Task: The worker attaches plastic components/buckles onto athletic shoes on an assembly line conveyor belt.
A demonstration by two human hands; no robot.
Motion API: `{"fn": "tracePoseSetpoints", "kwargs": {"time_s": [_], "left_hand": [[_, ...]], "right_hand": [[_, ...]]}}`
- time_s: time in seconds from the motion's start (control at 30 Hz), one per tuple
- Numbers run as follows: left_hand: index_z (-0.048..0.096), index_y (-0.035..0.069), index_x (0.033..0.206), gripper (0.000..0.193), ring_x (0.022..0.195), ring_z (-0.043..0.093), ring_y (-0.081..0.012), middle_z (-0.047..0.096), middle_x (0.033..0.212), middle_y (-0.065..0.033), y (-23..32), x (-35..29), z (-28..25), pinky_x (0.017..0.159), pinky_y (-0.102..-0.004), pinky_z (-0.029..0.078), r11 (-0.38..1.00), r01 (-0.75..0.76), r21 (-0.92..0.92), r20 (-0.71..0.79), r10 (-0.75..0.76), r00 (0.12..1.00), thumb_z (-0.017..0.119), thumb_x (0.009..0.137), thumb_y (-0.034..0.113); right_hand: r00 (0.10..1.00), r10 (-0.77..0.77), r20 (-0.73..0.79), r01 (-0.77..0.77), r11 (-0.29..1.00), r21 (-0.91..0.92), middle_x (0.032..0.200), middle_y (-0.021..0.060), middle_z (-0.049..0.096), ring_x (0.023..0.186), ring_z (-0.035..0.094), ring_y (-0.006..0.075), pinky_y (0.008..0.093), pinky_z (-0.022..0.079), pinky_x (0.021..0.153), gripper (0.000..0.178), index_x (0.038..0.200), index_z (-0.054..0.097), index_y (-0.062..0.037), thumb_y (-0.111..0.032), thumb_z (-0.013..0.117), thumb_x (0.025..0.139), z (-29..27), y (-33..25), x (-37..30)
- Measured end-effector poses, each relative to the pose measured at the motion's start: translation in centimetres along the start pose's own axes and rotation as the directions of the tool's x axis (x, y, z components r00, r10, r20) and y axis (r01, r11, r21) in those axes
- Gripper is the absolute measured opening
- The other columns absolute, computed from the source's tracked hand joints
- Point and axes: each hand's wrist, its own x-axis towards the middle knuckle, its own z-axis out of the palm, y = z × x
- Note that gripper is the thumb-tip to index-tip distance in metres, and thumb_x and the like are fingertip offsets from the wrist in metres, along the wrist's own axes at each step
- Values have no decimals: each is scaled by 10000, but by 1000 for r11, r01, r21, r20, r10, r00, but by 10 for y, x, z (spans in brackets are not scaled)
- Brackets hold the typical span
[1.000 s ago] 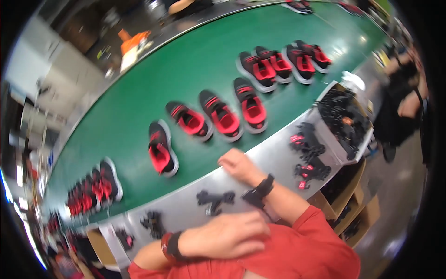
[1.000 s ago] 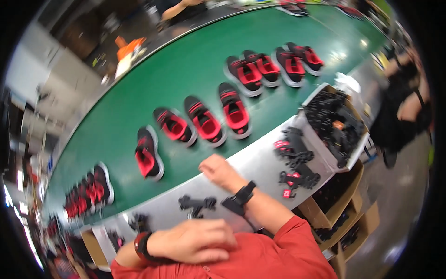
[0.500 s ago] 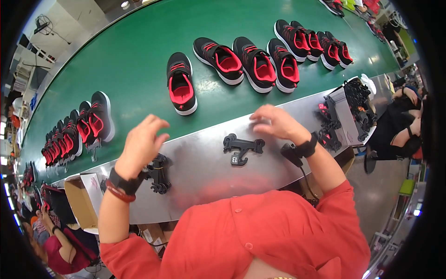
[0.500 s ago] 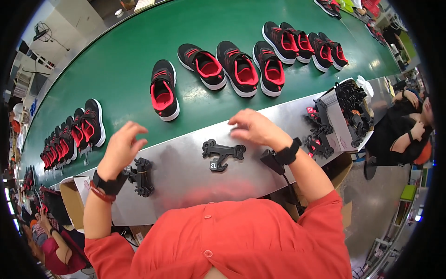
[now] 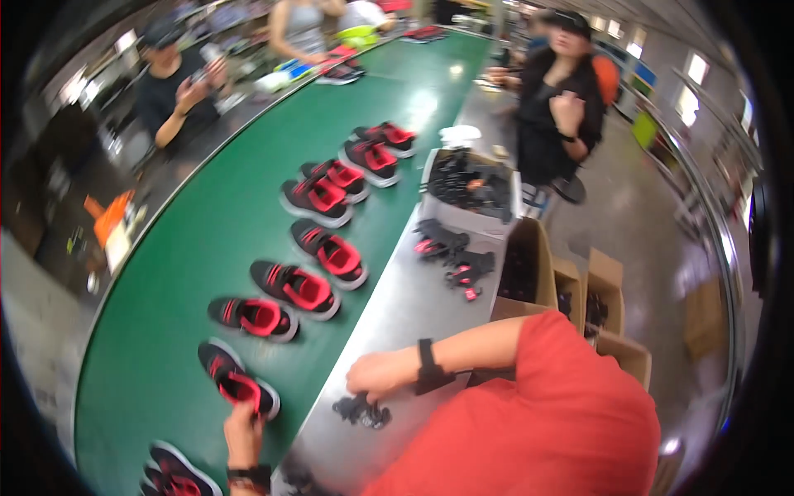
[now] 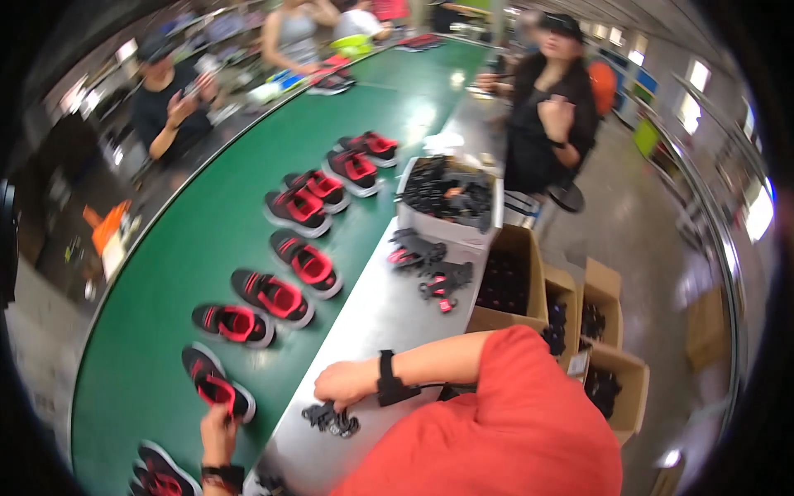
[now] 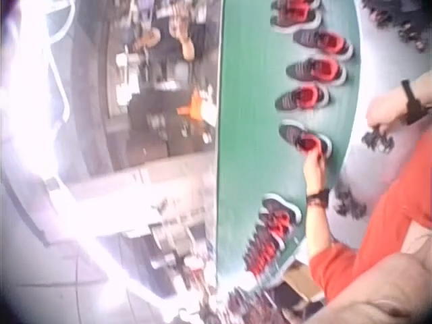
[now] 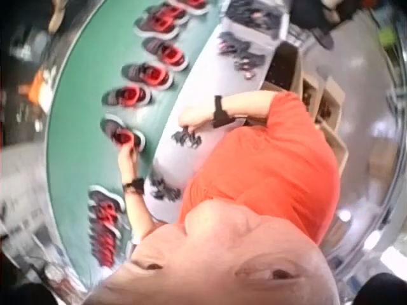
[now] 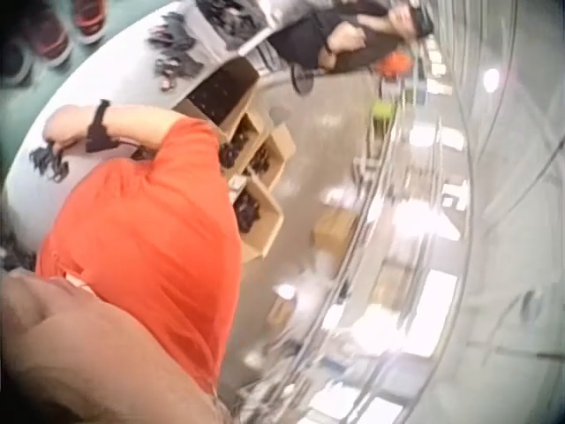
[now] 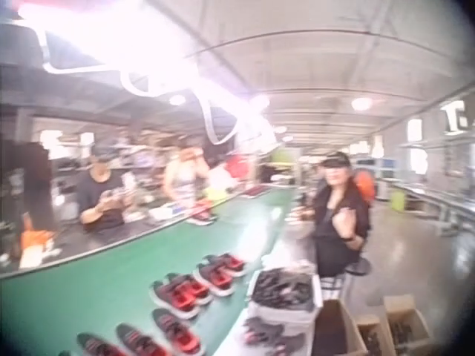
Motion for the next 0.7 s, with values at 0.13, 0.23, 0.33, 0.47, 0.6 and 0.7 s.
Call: {"fn": "tracePoseSetpoints", "kwargs": {"time_s": [0.13, 0.23, 0.33, 0.47, 0.6, 0.7], "left_hand": [[611, 54, 897, 216, 710, 604, -356, 606, 783, -140, 8, 10, -1, 619, -437, 471, 995, 29, 94, -11, -28, 1000, 695, 698, 66], [615, 53, 894, 217, 693, 606, -347, 608, 770, -135, 9, 20, 3, 606, -433, 469, 986, 37, 165, -67, -27, 997, 701, 697, 82], [621, 53, 908, 233, 691, 613, -342, 616, 762, -133, 6, 18, 8, 601, -433, 475, 973, 86, 213, -93, -67, 993, 702, 694, 95], [601, 65, 864, 204, 677, 614, -339, 618, 754, -121, 8, 13, 10, 588, -442, 478, 956, 57, 287, -89, -33, 996, 701, 691, 110], [603, 43, 802, 186, 677, 609, -362, 608, 714, -157, 13, 7, 8, 599, -440, 472, 955, 102, 280, -104, -76, 992, 726, 674, 97], [602, 43, 802, 184, 670, 607, -360, 606, 710, -155, 10, 4, 7, 592, -442, 468, 965, 93, 245, -113, -66, 991, 725, 674, 93]], "right_hand": [[951, 265, 158, -286, 949, 130, 840, 157, 638, 877, 604, 337, 424, 480, 743, 283, 854, 643, -9, -184, 743, 656, -32, -26, 5], [933, 304, 194, -338, 923, 184, 799, 144, 652, 804, 626, 293, 402, 492, 689, 259, 860, 650, -11, -170, 735, 674, -38, -20, 14], [963, 224, 149, -253, 942, 222, 746, 118, 655, 689, 636, 247, 381, 493, 608, 233, 866, 637, -5, -165, 709, 712, -31, -2, 32], [985, 153, 83, -174, 853, 492, 681, 96, 635, 575, 633, 194, 334, 498, 527, 252, 1035, 534, 7, -128, 609, 836, -25, 6, 67], [945, 306, 119, -302, 668, 680, 684, 145, 611, 504, 629, 219, 337, 523, 464, 397, 1287, 343, -5, -15, 450, 904, -31, -29, 93], [924, 371, 97, -306, 560, 770, 681, 146, 603, 511, 650, 250, 346, 534, 429, 415, 1308, 341, -11, 10, 411, 899, -13, -39, 114]]}}
